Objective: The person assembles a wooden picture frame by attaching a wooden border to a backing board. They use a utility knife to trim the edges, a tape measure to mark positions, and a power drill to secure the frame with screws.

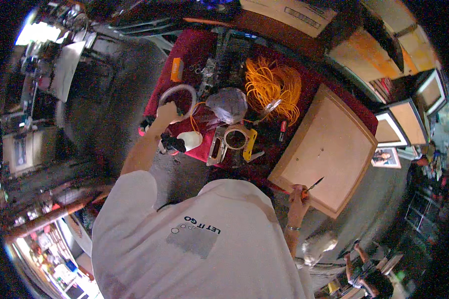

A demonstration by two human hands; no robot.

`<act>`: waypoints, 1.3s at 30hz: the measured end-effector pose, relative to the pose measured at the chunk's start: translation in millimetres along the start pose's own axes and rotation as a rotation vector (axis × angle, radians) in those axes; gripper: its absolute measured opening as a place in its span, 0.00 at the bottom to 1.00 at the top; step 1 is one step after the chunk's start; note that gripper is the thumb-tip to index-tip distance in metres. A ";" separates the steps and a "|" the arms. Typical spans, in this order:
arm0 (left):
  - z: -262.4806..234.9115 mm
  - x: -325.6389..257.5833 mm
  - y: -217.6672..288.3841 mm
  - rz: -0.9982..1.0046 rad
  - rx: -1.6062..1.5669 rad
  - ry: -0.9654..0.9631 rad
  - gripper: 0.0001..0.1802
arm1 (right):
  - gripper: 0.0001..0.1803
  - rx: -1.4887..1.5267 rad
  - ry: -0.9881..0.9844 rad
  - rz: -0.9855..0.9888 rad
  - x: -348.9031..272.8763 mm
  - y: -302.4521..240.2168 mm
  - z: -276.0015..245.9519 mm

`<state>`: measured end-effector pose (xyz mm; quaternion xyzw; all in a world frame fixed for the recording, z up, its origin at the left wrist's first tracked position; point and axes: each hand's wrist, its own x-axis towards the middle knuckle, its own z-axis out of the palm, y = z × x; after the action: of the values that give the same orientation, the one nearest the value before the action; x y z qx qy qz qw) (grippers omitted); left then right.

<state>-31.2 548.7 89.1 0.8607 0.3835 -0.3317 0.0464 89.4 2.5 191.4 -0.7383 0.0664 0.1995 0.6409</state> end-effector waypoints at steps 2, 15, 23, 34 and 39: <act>-5.8 3.4 -5.7 0.011 -0.034 0.031 0.48 | 0.16 -0.005 0.074 0.032 -12.0 1.0 10.7; -116.6 -89.7 -130.4 0.510 -2.093 0.730 0.28 | 0.14 -0.114 0.085 0.072 -1.5 -35.4 26.4; -128.3 -258.9 82.3 0.740 -1.580 0.769 0.19 | 0.10 0.177 -0.277 -0.127 -33.5 -103.2 36.5; 96.9 -273.0 360.6 0.416 -1.314 0.035 0.33 | 0.13 -0.659 0.607 -0.088 64.1 112.1 -318.1; 149.1 -262.3 393.1 0.207 -0.989 0.190 0.42 | 0.19 -0.769 0.477 -0.097 141.2 157.9 -406.3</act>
<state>33.2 58.0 63.9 0.7956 0.4097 -0.0247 0.4456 247.3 -397.3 32.7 -0.9502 0.0987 0.0037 0.2955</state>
